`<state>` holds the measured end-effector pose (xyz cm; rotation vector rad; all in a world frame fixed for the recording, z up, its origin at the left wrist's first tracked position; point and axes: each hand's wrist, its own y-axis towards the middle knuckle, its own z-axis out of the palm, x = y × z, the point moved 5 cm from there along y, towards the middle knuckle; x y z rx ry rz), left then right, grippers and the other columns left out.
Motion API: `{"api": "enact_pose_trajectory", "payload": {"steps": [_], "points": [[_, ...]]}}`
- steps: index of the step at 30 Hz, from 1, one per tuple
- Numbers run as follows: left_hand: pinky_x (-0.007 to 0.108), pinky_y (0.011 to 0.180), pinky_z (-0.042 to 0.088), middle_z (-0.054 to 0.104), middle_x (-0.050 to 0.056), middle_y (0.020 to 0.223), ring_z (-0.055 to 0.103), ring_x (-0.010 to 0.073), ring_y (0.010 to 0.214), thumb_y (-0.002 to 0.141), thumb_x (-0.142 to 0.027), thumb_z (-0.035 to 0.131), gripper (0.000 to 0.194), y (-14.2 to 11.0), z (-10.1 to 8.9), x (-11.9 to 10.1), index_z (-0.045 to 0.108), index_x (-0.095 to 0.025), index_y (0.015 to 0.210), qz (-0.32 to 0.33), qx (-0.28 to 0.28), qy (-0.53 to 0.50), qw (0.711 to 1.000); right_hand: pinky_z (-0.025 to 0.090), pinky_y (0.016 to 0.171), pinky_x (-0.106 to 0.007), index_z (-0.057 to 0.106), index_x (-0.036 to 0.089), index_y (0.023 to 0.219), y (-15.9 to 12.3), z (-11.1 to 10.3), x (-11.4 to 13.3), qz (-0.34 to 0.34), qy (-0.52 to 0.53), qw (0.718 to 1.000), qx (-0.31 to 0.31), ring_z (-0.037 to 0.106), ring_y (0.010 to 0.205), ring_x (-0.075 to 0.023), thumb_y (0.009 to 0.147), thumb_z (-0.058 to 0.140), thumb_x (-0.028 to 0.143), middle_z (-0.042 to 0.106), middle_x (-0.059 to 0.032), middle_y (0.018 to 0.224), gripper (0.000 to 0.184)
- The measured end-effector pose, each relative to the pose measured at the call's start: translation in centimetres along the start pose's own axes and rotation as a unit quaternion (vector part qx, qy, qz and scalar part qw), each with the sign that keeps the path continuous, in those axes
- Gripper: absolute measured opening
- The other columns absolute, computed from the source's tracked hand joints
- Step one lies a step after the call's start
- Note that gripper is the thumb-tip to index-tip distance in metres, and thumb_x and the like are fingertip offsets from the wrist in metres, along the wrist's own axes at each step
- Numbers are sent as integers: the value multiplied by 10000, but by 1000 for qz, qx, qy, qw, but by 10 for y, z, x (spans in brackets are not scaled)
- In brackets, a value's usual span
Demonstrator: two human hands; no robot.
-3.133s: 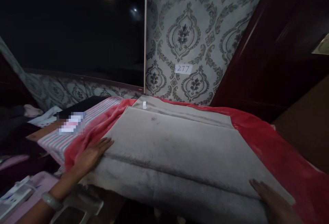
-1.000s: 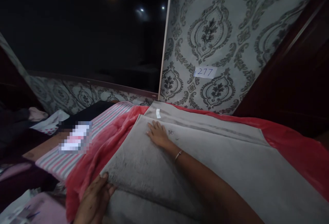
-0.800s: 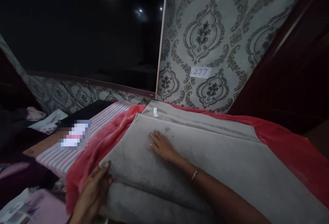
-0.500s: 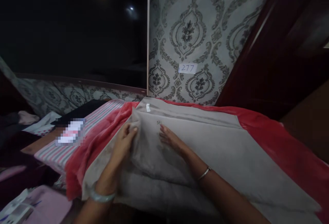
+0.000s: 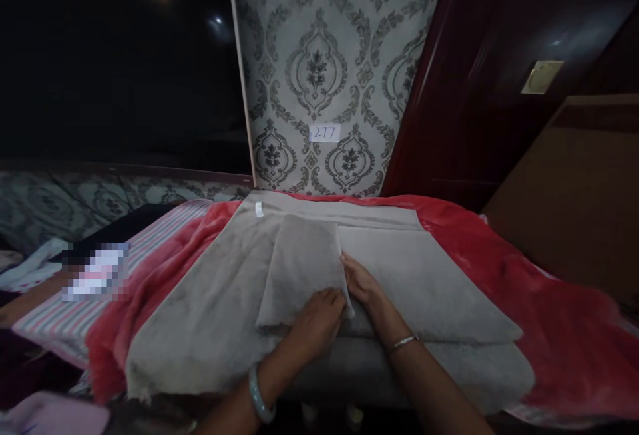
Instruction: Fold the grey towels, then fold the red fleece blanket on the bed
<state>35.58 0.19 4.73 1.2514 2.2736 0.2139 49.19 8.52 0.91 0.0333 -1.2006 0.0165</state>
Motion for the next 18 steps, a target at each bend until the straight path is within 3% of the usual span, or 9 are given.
{"api": "enact_pose_trajectory", "payload": {"steps": [5,11,14,18], "points": [[527,1137,425,619,180,1354,553,304,1313,873,-32,427,433,-4,-4,4,627,-151,1237,-40,61,93,993,576,856,-447,632,181,1200,16,4,6,-8,-10,1000,-23,709,957,-296,604,653,290,773,-78,1009,606],[540,1120,432,605,175,1387,531,310,1336,902,-27,370,514,13,0,-1,601,-165,1340,-28,30,99,994,578,736,-380,600,168,1273,30,-17,23,-27,-52,994,-92,702,797,-254,571,596,219,762,-26,880,704],[508,1082,476,644,163,1328,579,301,1273,913,-45,408,473,17,12,-8,624,-175,1313,-10,32,103,994,560,673,-330,633,153,1238,22,-37,21,-36,-66,987,-140,686,736,-232,563,594,227,751,-13,818,680],[507,1073,477,638,187,1330,557,327,1297,905,-52,462,423,11,34,-7,641,-143,1277,13,30,138,990,551,639,-314,687,154,1121,12,-52,10,-29,-66,985,-156,674,688,-222,540,606,261,741,-6,758,596]]}}
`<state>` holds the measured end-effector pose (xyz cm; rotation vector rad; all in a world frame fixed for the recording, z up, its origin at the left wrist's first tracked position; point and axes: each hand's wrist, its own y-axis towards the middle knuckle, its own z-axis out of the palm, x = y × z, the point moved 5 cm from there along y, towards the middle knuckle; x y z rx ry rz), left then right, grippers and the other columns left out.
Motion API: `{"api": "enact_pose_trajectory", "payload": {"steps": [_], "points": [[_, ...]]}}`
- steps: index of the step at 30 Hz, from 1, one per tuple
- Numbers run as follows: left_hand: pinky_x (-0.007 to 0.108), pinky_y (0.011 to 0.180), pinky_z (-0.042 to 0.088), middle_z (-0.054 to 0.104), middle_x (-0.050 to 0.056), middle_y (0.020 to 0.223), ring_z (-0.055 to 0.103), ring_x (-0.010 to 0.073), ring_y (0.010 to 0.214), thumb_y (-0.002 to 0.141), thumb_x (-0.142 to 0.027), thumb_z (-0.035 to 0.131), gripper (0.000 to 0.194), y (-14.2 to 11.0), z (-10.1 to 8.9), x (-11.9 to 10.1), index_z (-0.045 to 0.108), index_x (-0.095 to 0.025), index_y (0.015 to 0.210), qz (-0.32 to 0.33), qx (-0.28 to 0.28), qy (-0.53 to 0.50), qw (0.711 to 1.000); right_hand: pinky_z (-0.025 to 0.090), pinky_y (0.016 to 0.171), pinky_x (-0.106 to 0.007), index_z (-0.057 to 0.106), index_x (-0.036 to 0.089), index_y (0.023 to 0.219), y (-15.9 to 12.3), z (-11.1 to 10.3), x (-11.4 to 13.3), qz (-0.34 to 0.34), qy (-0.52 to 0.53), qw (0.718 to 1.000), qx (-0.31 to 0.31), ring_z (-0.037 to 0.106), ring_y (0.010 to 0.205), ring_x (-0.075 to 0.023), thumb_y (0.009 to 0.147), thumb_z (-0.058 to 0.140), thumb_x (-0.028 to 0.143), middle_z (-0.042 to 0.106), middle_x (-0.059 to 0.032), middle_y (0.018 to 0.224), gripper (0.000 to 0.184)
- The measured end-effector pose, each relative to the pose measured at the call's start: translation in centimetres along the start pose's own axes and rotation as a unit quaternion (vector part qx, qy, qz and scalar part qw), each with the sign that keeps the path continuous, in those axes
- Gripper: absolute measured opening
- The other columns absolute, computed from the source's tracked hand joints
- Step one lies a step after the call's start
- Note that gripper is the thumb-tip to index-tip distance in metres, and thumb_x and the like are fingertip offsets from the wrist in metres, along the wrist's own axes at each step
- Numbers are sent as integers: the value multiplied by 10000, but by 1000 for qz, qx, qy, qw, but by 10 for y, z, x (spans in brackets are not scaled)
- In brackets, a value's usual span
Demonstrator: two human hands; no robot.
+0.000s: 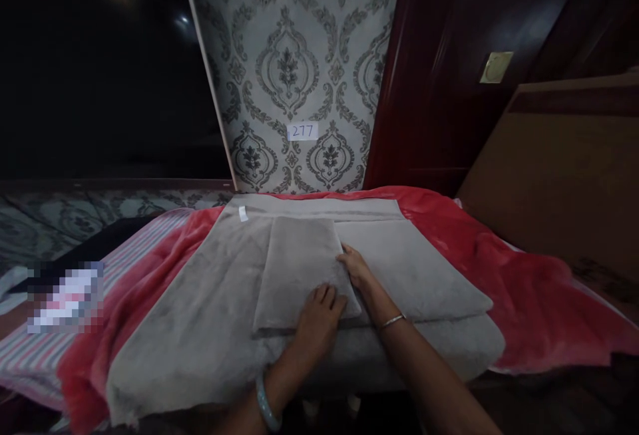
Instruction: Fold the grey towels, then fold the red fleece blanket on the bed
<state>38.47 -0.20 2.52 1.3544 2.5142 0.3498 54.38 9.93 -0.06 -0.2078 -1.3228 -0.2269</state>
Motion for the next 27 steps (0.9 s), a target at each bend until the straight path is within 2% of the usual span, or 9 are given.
{"api": "enact_pose_trajectory", "payload": {"steps": [4,9,16,20,27], "points": [[488,1085,461,618,155,1377,531,299,1328,887,-20,461,476,-8,11,3,614,-174,1311,8,-34,29,999,554,650,-313,701,165,1058,5,-1,-6,1,1,1000,-10,675,669,-213,567,630,314,741,-4,746,518],[495,1066,487,620,144,1385,541,302,1329,880,-20,460,493,-7,12,5,616,-187,1317,13,-38,47,998,548,630,-313,689,159,1097,15,-1,-8,-2,-17,999,-27,675,643,-213,586,632,282,737,-9,729,530],[492,1085,494,642,136,1371,572,305,1314,868,-22,467,497,-4,18,0,635,-183,1307,30,-69,54,996,541,642,-294,654,153,1206,21,-10,-8,-26,-79,994,-63,676,669,-205,623,568,238,736,-1,747,595],[484,1082,500,664,137,1341,588,294,1300,872,-20,447,493,-7,24,0,641,-176,1298,44,-83,65,993,548,669,-290,682,158,1158,18,-12,-13,-42,-128,988,-72,685,720,-204,657,529,242,747,-15,804,531],[490,1116,464,619,143,1406,539,283,1357,901,-55,422,501,-9,28,-1,589,-168,1359,54,-58,77,994,545,804,-318,712,157,1075,20,-15,-12,-73,-211,969,-107,680,834,-216,696,528,238,756,-56,908,429]]}}
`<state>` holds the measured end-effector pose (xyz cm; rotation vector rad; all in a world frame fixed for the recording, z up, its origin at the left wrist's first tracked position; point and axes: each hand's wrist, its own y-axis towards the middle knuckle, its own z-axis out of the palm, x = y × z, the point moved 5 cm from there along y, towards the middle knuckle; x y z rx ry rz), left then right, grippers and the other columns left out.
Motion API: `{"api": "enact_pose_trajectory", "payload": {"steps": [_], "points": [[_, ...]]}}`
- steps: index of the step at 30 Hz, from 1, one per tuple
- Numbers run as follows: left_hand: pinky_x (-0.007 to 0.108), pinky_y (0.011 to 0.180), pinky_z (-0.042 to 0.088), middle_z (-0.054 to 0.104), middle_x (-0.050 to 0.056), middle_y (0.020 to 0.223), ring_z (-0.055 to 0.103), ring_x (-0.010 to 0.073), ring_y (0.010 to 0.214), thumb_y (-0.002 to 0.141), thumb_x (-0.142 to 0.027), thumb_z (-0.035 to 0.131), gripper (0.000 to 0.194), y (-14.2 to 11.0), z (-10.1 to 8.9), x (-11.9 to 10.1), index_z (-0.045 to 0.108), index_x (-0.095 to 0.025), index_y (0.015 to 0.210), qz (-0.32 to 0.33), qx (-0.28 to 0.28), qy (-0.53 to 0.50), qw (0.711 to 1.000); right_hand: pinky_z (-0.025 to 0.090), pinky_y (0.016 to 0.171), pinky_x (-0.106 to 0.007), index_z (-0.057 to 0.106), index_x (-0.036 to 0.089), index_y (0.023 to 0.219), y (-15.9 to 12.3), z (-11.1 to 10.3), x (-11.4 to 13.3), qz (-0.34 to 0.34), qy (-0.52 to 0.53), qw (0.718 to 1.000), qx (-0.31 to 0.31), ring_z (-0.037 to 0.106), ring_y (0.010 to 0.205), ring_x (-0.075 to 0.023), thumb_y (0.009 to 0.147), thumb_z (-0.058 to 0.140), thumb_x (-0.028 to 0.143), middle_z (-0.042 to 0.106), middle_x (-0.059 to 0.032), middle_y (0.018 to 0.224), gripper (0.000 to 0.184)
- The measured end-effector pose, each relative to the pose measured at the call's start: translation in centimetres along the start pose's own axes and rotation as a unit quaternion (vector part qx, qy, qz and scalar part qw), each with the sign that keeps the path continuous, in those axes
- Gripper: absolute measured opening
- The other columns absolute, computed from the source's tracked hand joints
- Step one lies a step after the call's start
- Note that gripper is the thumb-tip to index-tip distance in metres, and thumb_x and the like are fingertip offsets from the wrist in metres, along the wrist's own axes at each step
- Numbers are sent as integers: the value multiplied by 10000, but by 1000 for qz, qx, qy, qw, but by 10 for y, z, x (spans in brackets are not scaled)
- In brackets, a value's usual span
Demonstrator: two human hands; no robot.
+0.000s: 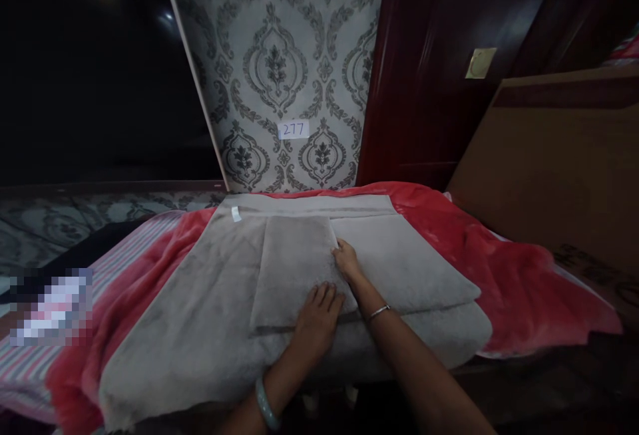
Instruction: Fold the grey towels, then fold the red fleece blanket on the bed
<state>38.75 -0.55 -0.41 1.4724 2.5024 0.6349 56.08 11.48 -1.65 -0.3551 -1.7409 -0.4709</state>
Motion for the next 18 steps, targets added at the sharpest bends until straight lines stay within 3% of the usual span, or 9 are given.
{"api": "enact_pose_trajectory", "payload": {"steps": [7,11,14,18], "points": [[522,1140,426,556,184,1466,490,307,1400,930,-70,390,486,2,-4,-7,554,-123,1385,-4,48,-8,999,536,845,-314,694,162,1134,1,-3,-4,4,-44,999,2,684,911,-208,745,529,239,752,-63,1006,430],[508,1160,411,568,167,1460,502,277,1393,965,-158,440,433,1,-22,-5,564,-153,1380,2,67,-85,994,542,798,-289,685,158,1156,1,-5,-3,8,-70,997,17,691,875,-193,786,524,250,754,-57,1002,414],[489,1182,388,637,108,1393,557,223,1339,996,-208,418,393,-4,-47,16,603,-220,1342,-16,56,-129,990,540,769,-286,697,169,1130,-2,-12,-1,7,-101,995,22,686,828,-193,787,564,267,753,-38,933,381],[534,1180,374,625,134,1401,551,268,1344,1000,-223,395,415,-18,-76,68,607,-187,1354,-138,19,-61,988,531,765,-289,702,177,1134,-6,-21,1,-1,-142,990,12,676,803,-197,787,606,270,745,-33,890,372]]}}
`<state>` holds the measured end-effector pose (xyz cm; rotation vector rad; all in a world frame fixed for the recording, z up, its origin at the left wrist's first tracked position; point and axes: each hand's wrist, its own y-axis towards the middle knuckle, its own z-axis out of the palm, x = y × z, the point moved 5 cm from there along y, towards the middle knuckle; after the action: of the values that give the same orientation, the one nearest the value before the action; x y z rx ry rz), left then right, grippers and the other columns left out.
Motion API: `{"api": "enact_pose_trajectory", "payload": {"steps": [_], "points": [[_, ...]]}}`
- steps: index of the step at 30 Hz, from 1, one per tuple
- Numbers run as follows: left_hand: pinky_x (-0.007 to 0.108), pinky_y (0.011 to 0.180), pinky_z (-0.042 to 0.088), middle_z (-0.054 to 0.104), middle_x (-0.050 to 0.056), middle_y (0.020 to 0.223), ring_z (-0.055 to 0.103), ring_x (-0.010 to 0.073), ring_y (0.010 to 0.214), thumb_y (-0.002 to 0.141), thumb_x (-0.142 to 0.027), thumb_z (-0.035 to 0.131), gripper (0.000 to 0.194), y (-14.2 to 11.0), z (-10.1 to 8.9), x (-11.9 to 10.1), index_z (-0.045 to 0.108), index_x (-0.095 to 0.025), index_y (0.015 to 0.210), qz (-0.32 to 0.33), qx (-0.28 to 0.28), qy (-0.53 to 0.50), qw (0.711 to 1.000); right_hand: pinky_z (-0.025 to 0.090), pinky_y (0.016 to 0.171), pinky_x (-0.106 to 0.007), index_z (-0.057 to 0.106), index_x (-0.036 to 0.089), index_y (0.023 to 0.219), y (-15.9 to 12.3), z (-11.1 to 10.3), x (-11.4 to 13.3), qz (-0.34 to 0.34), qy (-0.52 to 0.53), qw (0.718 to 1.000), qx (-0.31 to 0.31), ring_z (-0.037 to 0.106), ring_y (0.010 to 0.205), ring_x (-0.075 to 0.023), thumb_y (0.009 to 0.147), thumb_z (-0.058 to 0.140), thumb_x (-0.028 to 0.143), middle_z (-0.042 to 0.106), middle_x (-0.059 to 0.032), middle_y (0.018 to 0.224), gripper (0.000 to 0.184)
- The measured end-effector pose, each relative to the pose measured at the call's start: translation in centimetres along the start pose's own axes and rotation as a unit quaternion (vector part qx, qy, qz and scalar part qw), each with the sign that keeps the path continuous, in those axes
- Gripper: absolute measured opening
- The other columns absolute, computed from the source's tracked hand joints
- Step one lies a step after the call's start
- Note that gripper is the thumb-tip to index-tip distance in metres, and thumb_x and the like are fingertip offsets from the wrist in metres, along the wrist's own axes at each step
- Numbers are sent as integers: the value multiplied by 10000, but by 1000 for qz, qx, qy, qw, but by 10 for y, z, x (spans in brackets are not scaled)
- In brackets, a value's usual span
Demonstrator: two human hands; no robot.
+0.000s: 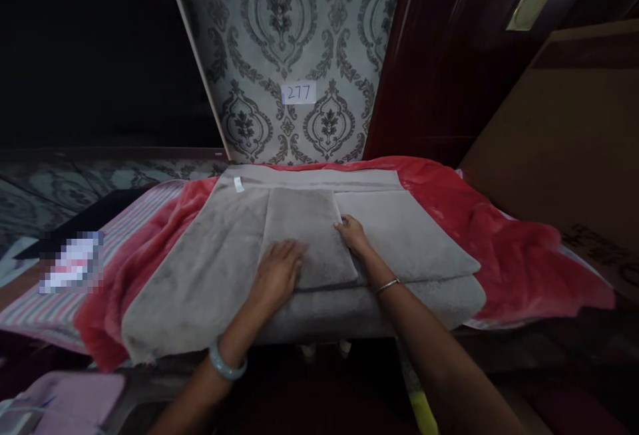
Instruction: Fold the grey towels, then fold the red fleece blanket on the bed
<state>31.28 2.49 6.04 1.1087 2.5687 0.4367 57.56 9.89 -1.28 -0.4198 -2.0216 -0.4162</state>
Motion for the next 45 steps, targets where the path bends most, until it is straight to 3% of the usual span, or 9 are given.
{"api": "enact_pose_trajectory", "payload": {"steps": [4,7,11,21,27,33,37,41,45], "points": [[569,1187,345,507,141,1524,408,312,1459,978,-301,475,488,-9,5,29,528,-193,1451,-44,31,44,998,513,795,-280,703,184,1160,-3,-5,1,-5,-35,999,-18,679,855,-202,799,618,251,746,-49,919,377],[595,1176,344,425,142,1583,338,323,1497,994,-343,446,511,-19,26,34,498,-196,1481,-46,70,47,995,499,818,-286,713,184,1140,-5,-6,1,-1,-62,998,-25,677,874,-212,787,637,227,746,-58,922,364],[597,1171,349,381,135,1609,304,312,1514,1015,-364,389,529,-27,37,33,450,-206,1516,-41,66,49,996,489,825,-280,711,183,1147,-7,-8,3,-3,-82,996,-23,676,910,-214,811,642,249,749,-67,968,349],[577,1153,384,448,128,1569,359,311,1487,1009,-325,407,493,-27,31,32,511,-200,1474,-39,42,47,997,521,936,-358,512,146,1463,16,-4,26,-38,-82,996,-16,678,1055,-250,828,613,256,721,-102,1187,653],[621,1168,335,511,118,1523,433,311,1442,1000,-348,448,475,-27,30,39,537,-232,1452,-6,24,45,999,480,1038,-341,699,232,1268,37,6,41,-81,-88,993,5,649,1166,-210,766,577,121,721,-31,1243,529],[594,1167,362,537,109,1503,463,297,1423,982,-294,479,459,-34,33,38,560,-248,1431,12,6,38,999,454,1065,-378,692,206,1298,27,1,34,-75,-153,985,-2,635,1180,-253,827,501,96,700,-102,1256,520],[535,1161,399,611,87,1430,548,245,1350,1002,-277,423,406,-21,20,47,631,-268,1350,7,16,5,1000,433,1066,-427,687,207,1307,20,0,46,-71,-197,978,-1,587,1240,-313,859,525,118,615,-161,1367,484],[547,1201,332,486,123,1545,398,269,1469,1002,-304,429,480,7,9,47,517,-214,1465,13,19,14,1000,294,1172,-495,543,240,1457,6,19,79,-171,-259,950,40,311,1475,-337,914,599,293,339,-124,1625,548],[645,1194,262,362,160,1616,285,359,1514,940,-455,570,635,15,36,36,443,-229,1520,18,82,39,996,178,1206,-573,405,299,1546,-19,52,85,-273,-343,885,157,214,1525,-311,1017,431,441,296,-76,1654,549]]}}
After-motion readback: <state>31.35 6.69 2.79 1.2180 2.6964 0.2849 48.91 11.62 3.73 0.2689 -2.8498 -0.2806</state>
